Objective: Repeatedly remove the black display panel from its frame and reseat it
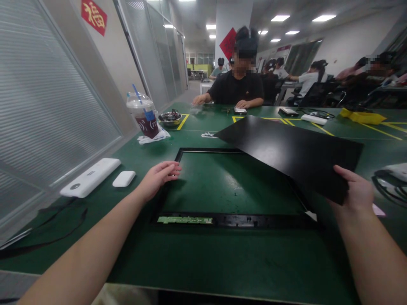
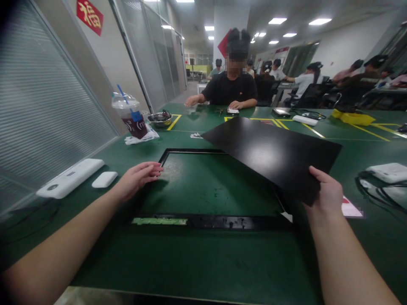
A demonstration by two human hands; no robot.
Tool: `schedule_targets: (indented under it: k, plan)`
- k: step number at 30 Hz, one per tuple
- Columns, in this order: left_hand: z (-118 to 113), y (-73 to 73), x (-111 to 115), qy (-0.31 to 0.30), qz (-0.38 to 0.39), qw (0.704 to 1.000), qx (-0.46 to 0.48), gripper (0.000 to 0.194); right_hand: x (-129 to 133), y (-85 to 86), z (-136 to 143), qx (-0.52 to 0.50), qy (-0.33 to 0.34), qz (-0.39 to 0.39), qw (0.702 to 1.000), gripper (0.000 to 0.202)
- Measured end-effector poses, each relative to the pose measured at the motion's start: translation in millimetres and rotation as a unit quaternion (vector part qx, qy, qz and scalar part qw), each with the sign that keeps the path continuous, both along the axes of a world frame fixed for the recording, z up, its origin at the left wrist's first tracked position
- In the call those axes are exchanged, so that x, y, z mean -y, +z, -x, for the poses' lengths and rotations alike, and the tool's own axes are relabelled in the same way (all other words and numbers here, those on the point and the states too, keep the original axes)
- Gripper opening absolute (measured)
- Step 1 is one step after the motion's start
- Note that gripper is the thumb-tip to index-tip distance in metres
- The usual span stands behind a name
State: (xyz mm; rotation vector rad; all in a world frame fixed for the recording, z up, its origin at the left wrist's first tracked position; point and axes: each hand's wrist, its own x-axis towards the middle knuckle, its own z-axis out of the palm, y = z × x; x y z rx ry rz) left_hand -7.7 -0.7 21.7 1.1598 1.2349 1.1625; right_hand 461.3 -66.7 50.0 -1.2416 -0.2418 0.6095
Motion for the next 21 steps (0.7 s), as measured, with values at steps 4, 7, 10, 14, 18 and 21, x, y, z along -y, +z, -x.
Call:
schedule_targets:
  k: [4,7,10,14,18,21]
  plan:
    - [1.7,6.4,1.7,0.001,0.039,0.996,0.083,0.030,9.4,11.8,14.1,0.067,-0.004,0.065,0.996,0.015]
    - [2.8,9.4,4.9,-0.020,0.036,0.993,0.113,0.036,11.5,4.2,9.6,0.062,0.044,0.071,0.995,0.023]
    - [3.5,8.4,6.2,-0.033,0.003,0.993,0.114,0.043,13.2,-7.1,6.6,0.062,0.133,0.035,0.989,0.039]
    - [5.2,5.7,3.6,0.008,-0.059,0.994,0.092,0.054,15.6,-12.7,12.7,0.096,0.201,-0.001,0.975,0.051]
    - [6.7,6.4,2.5,0.040,-0.116,0.987,0.107,0.055,13.5,-12.9,14.7,0.124,0.230,-0.019,0.965,0.058]
    - [6.1,6.8,3.6,0.047,-0.149,0.981,0.110,0.054,9.0,-16.8,11.3,0.142,0.247,-0.033,0.958,0.058]
